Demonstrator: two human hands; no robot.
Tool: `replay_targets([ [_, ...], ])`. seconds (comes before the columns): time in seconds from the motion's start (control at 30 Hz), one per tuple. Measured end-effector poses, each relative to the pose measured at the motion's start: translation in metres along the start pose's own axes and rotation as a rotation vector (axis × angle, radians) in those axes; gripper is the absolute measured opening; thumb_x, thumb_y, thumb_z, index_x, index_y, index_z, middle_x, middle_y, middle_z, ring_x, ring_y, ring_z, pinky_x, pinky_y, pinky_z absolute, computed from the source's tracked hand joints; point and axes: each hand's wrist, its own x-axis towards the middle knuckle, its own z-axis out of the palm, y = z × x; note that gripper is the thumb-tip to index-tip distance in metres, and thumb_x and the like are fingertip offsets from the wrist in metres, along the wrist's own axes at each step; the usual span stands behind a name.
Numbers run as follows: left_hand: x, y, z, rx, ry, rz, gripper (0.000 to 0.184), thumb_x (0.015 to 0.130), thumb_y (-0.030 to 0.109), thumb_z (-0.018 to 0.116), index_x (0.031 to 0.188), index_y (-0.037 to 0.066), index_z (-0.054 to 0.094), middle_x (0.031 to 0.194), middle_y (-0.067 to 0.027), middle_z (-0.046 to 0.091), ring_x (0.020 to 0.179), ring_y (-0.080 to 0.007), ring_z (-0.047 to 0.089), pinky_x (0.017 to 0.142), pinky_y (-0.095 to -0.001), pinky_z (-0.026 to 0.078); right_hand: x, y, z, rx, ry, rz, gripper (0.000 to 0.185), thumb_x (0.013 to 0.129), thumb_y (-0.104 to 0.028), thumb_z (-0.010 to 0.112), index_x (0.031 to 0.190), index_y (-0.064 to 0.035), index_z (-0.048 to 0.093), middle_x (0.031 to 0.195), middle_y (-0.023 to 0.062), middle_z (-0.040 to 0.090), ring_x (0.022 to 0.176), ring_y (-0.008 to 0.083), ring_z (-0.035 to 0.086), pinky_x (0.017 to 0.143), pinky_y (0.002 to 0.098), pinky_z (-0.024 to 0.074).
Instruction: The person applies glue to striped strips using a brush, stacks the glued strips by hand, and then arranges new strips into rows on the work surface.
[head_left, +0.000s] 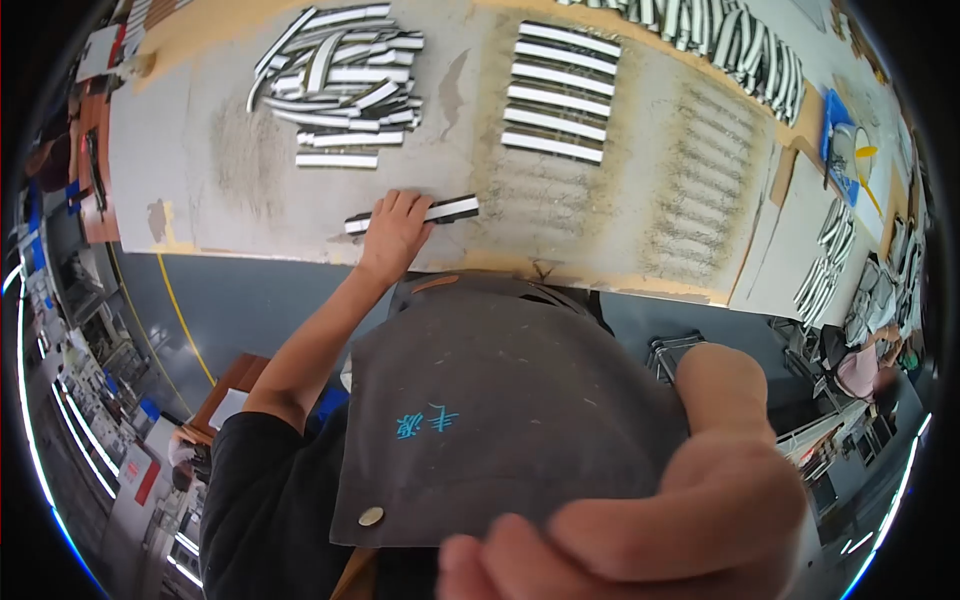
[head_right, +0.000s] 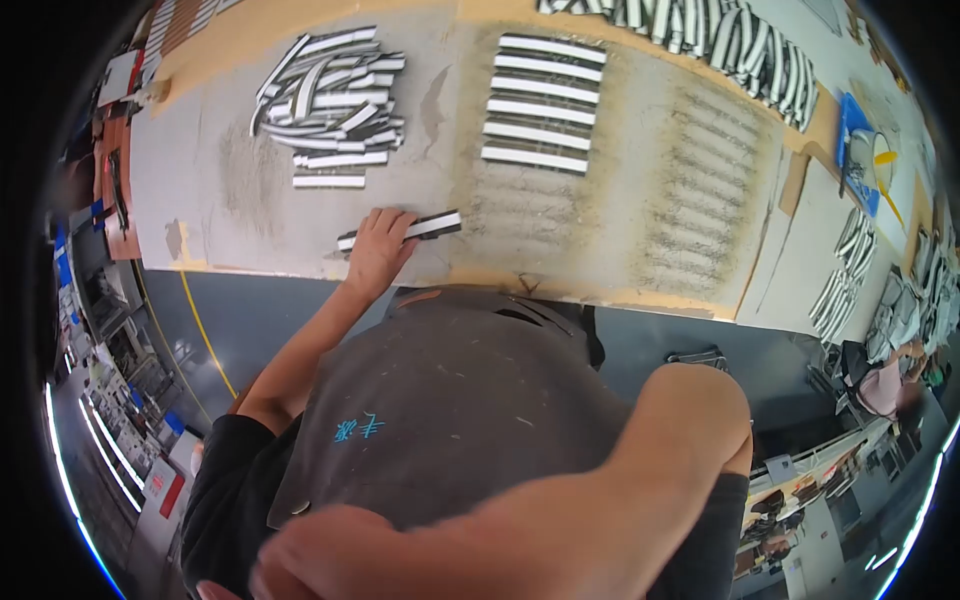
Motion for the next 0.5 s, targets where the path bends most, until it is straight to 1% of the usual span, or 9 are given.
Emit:
replay_targets([
  [0.03, -0.002, 0.000, 0.001, 0.003, 0.002, -0.004, 0.040, 0.073, 0.006, 0.073, 0.110, 0.006, 0.059, 0.102, -0.0099, 0.055, 0.098, -0.0304, 0.053, 0.083, -0.0416, 0.044, 0.021, -0.012, -0.027, 0.007, -0.254, 0.167, 0.025, 0.063, -0.022, 0.079, 0.059, -0.0036, 0.062, 0.061, 0.0073, 0.058, 0.049, 0.0101, 0.046, 0.038, 0.0244, 0.0279],
  [0.13, -0.003, 0.000, 0.009, -0.006, 0.036, 0.015, 0.036, 0.073, 0.004, 0.072, 0.106, 0.008, 0.061, 0.100, -0.0082, 0.055, 0.096, -0.0288, 0.053, 0.082, -0.0417, 0.044, -0.019, 0.018, -0.006, 0.003, -0.052, 0.027, 0.019, 0.072, -0.008, 0.072, 0.062, -0.0039, 0.056, 0.055, 0.0061, 0.051, 0.047, 0.0129, 0.043, 0.044, 0.0297, 0.0343],
  [0.2, -0.002, -0.003, 0.012, -0.003, 0.061, 0.052, 0.034, 0.072, 0.004, 0.072, 0.104, 0.009, 0.062, 0.098, -0.0074, 0.055, 0.094, -0.0282, 0.053, 0.082, -0.0419, 0.044, -0.027, 0.045, -0.012, 0.003, -0.203, 0.200, 0.006, 0.075, -0.005, 0.066, 0.079, -0.0055, 0.062, 0.060, 0.0056, 0.054, 0.051, 0.0155, 0.048, 0.048, 0.0291, 0.0382],
  [0.3, -0.004, -0.005, 0.016, 0.037, 0.102, 0.075, 0.028, 0.072, 0.004, 0.069, 0.099, 0.011, 0.066, 0.095, -0.0053, 0.055, 0.092, -0.0248, 0.054, 0.079, -0.0390, 0.044, -0.034, 0.096, -0.026, -0.030, -0.435, 0.427, 0.029, 0.079, -0.001, 0.057, 0.105, -0.0078, 0.070, 0.068, 0.0048, 0.059, 0.057, 0.0195, 0.054, 0.054, 0.0282, 0.0439],
  [0.33, -0.004, -0.004, 0.016, 0.053, 0.120, 0.092, 0.027, 0.072, 0.004, 0.068, 0.098, 0.011, 0.067, 0.094, -0.0048, 0.055, 0.092, -0.0239, 0.054, 0.078, -0.0382, 0.043, -0.059, 0.132, -0.021, -0.044, -0.473, 0.500, 0.034, 0.085, 0.005, 0.049, 0.112, -0.0049, 0.067, 0.075, 0.0073, 0.062, 0.061, 0.0204, 0.057, 0.058, 0.0286, 0.0471],
  [0.37, -0.006, -0.003, 0.015, 0.074, 0.165, 0.121, 0.023, 0.072, 0.005, 0.066, 0.094, 0.012, 0.069, 0.094, -0.0033, 0.056, 0.093, -0.0219, 0.055, 0.079, -0.0362, 0.042, -0.091, 0.167, -0.017, -0.082, -0.510, 0.605, 0.028, 0.086, 0.000, 0.055, 0.111, -0.0042, 0.066, 0.081, 0.0084, 0.063, 0.065, 0.0209, 0.059, 0.060, 0.0295, 0.0483],
  [0.43, -0.010, -0.005, 0.010, 0.099, 0.199, 0.168, 0.022, 0.071, 0.005, 0.066, 0.092, 0.012, 0.070, 0.097, -0.0026, 0.057, 0.096, -0.0214, 0.055, 0.081, -0.0359, 0.042, -0.145, 0.209, -0.003, -0.227, -0.562, 0.520, 0.024, 0.086, -0.006, 0.061, 0.110, -0.0041, 0.066, 0.086, 0.0084, 0.065, 0.066, 0.0224, 0.061, 0.061, 0.0318, 0.0497],
  [0.47, -0.010, -0.004, 0.008, 0.111, 0.216, 0.195, 0.022, 0.071, 0.005, 0.067, 0.092, 0.012, 0.070, 0.099, -0.0022, 0.057, 0.097, -0.0212, 0.054, 0.081, -0.0358, 0.042, -0.170, 0.217, 0.005, -0.268, -0.550, 0.543, 0.023, 0.085, -0.010, 0.064, 0.107, -0.0043, 0.067, 0.087, 0.0088, 0.065, 0.067, 0.0228, 0.062, 0.062, 0.0330, 0.0500],
  [0.5, -0.008, 0.000, 0.007, 0.041, 0.217, 0.185, 0.019, 0.073, 0.007, 0.067, 0.091, 0.012, 0.070, 0.095, -0.0023, 0.059, 0.093, -0.0210, 0.056, 0.081, -0.0355, 0.042, -0.188, 0.222, 0.011, -0.310, -0.537, 0.566, 0.024, 0.084, -0.014, 0.067, 0.105, -0.0044, 0.067, 0.089, 0.0091, 0.065, 0.067, 0.0231, 0.062, 0.062, 0.0343, 0.0503],
])
